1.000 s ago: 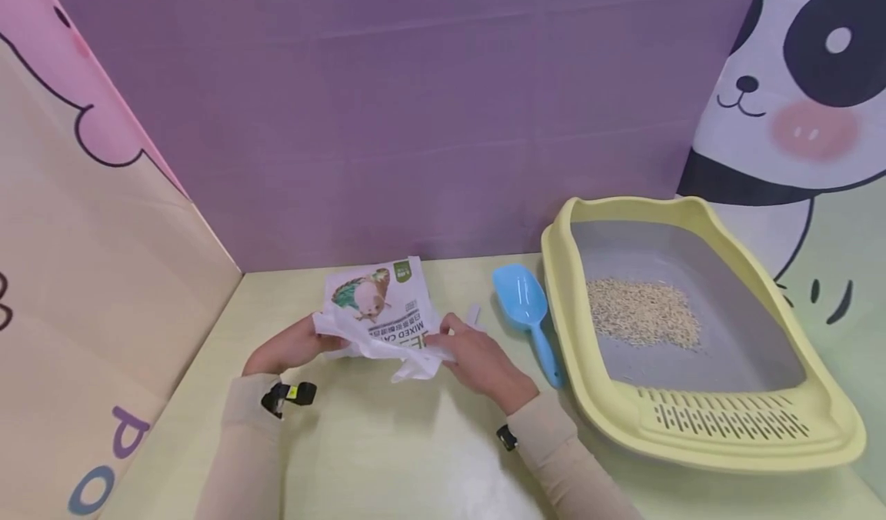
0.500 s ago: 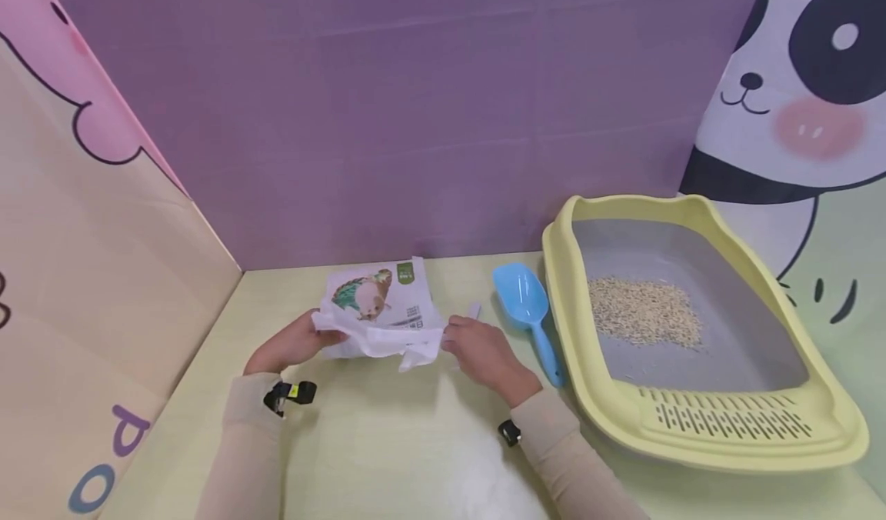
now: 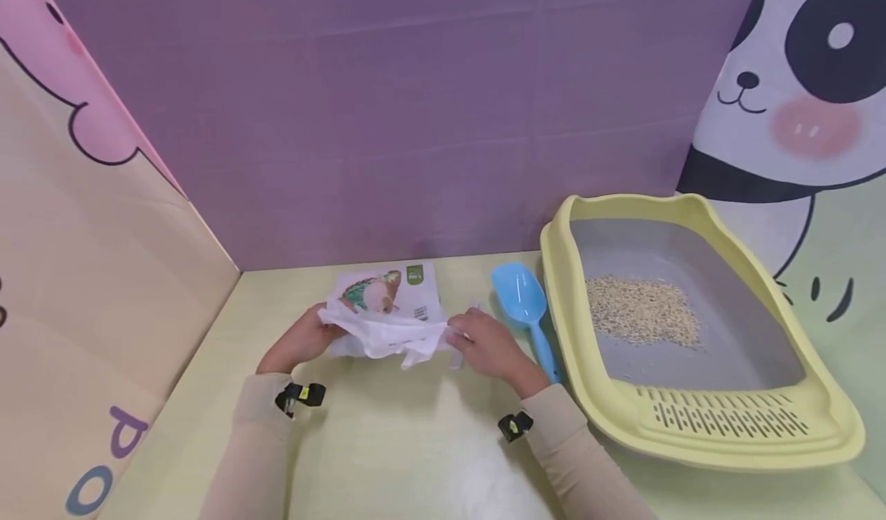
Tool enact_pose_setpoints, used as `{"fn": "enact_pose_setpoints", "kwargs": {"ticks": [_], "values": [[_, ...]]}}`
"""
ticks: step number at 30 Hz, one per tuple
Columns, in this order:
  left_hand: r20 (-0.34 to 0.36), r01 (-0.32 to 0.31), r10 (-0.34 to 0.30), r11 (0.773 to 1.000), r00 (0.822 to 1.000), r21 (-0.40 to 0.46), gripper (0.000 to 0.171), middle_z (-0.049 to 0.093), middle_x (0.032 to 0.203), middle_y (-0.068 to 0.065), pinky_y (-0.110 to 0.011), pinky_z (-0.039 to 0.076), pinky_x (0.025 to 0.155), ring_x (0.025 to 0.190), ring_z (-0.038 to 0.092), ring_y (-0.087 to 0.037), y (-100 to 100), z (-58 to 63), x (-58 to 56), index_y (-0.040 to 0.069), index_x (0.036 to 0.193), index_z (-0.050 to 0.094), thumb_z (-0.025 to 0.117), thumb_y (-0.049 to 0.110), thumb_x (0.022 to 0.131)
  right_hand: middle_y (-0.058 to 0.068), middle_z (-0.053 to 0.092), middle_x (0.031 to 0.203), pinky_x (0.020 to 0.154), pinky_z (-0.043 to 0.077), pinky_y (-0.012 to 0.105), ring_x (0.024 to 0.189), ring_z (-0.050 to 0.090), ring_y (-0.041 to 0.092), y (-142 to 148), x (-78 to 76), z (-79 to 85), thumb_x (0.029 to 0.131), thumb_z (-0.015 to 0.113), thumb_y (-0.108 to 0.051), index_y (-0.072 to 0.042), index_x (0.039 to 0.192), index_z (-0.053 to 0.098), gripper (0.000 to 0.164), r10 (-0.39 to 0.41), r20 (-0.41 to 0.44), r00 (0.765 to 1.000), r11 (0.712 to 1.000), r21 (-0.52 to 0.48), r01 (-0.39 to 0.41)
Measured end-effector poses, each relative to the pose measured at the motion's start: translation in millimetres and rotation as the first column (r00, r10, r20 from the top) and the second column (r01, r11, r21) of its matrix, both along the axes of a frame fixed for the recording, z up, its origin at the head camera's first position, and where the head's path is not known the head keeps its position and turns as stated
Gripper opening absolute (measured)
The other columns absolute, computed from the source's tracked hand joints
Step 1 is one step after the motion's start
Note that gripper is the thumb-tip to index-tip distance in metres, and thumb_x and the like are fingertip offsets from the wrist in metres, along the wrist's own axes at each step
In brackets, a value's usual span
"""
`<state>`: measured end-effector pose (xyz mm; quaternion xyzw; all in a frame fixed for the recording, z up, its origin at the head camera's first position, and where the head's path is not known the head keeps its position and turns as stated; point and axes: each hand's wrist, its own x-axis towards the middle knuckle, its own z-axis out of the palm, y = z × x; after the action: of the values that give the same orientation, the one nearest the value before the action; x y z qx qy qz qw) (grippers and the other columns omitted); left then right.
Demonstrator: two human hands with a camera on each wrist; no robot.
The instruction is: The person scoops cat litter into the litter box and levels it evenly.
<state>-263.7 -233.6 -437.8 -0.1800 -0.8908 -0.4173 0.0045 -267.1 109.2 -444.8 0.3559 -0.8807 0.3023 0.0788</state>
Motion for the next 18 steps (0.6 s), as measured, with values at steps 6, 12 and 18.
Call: {"fn": "enact_pose_setpoints", "kwargs": {"ticks": [6, 12, 18], "values": [[-0.085, -0.044, 0.045, 0.999, 0.995, 0.014, 0.028, 0.071, 0.125, -0.018, -0.055, 0.048, 0.106, 0.119, 0.066, -0.036, 7.3, -7.9, -5.7, 0.003, 0.124, 0.068, 0.065, 0.010, 0.098, 0.000, 0.061, 0.080, 0.070, 0.043, 0.029, 0.075, 0.048, 0.011, 1.8, -0.1, 2.7, 0.100, 0.061, -0.015, -0.012, 0.083, 0.063, 0.018, -0.023, 0.135, 0.991, 0.999, -0.024, 0.026], [-0.178, -0.070, 0.070, 0.998, 0.982, 0.008, 0.011, 0.076, 0.104, -0.011, -0.048, 0.054, 0.092, 0.097, 0.068, -0.027, 19.1, -15.4, -11.4, 0.009, 0.100, 0.068, 0.068, 0.001, 0.092, 0.002, 0.058, 0.076, 0.061, 0.040, 0.027, 0.067, 0.045, 0.013, 3.4, 0.3, 3.4, 0.101, 0.058, -0.011, -0.008, 0.083, 0.062, 0.018, -0.092, 0.180, 0.979, 0.994, -0.041, 0.101], [-0.164, -0.112, 0.112, 0.994, 0.980, 0.008, 0.014, 0.075, 0.111, -0.013, -0.051, 0.054, 0.096, 0.104, 0.069, -0.031, 24.9, -15.0, -10.8, 0.007, 0.107, 0.070, 0.066, 0.006, 0.095, 0.001, 0.048, 0.069, 0.056, 0.037, 0.027, 0.062, 0.042, 0.013, 3.0, 1.2, 4.3, 0.100, 0.059, -0.011, -0.008, 0.081, 0.058, 0.020, -0.194, 0.189, 0.963, 0.977, -0.055, 0.208]]}}
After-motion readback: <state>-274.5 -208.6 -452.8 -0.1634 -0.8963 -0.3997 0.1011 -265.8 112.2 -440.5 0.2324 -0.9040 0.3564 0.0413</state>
